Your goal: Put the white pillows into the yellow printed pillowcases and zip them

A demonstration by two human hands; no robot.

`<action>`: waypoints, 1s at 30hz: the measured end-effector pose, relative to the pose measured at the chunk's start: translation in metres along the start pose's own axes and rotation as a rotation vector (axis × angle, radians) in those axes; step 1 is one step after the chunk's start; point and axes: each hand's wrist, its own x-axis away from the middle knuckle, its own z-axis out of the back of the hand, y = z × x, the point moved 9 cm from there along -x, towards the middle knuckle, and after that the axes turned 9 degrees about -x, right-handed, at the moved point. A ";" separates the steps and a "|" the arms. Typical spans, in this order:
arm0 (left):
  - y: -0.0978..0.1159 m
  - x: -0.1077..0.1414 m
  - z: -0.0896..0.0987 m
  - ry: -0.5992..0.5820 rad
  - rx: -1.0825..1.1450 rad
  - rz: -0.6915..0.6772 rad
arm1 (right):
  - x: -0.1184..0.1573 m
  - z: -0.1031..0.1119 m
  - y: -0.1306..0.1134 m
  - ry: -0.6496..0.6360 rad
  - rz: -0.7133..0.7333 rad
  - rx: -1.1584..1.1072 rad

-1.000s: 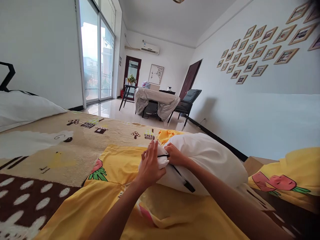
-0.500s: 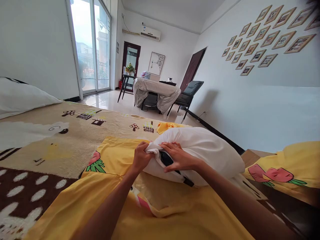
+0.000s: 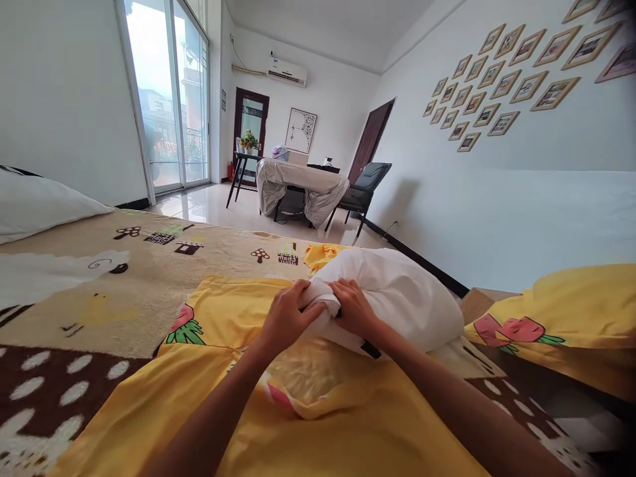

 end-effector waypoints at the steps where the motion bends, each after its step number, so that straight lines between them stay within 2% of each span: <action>1: 0.009 0.001 0.015 0.034 0.011 -0.033 | -0.001 0.013 0.003 -0.002 0.006 0.017; 4: 0.017 0.000 0.060 0.161 0.025 -0.066 | -0.008 0.065 0.016 0.029 0.031 0.096; 6: 0.006 -0.003 0.069 0.110 -0.055 -0.034 | -0.013 0.110 0.025 0.100 0.056 0.153; 8: -0.012 -0.006 0.050 -0.124 -0.223 -0.026 | -0.016 0.156 0.031 0.180 0.086 0.200; 10: -0.033 0.000 0.016 -0.385 -0.406 -0.047 | -0.019 0.192 0.030 0.216 0.120 0.247; 11: -0.044 0.004 0.000 -0.472 -0.481 -0.055 | -0.020 0.205 0.026 0.215 0.140 0.276; 12: -0.054 0.007 -0.014 -0.518 -0.538 -0.055 | -0.022 0.214 0.020 0.199 0.162 0.307; 14: -0.069 0.013 -0.038 -0.534 -0.603 -0.047 | -0.026 0.219 0.003 0.129 0.207 0.361; 17: -0.087 0.022 -0.069 -0.565 -0.672 -0.059 | -0.032 0.205 -0.028 0.020 0.257 0.387; 20: -0.099 0.024 -0.081 -0.542 -0.698 -0.073 | -0.036 0.168 -0.051 -0.113 0.246 0.377; 25: -0.110 0.018 -0.074 -0.459 -0.668 -0.104 | -0.030 0.069 -0.064 -0.397 0.182 0.282; 28: -0.118 0.013 -0.064 -0.415 -0.638 -0.070 | -0.023 0.010 -0.071 -0.537 0.166 0.233; 30: -0.123 0.009 -0.056 -0.389 -0.604 -0.026 | -0.019 -0.022 -0.081 -0.617 0.198 0.238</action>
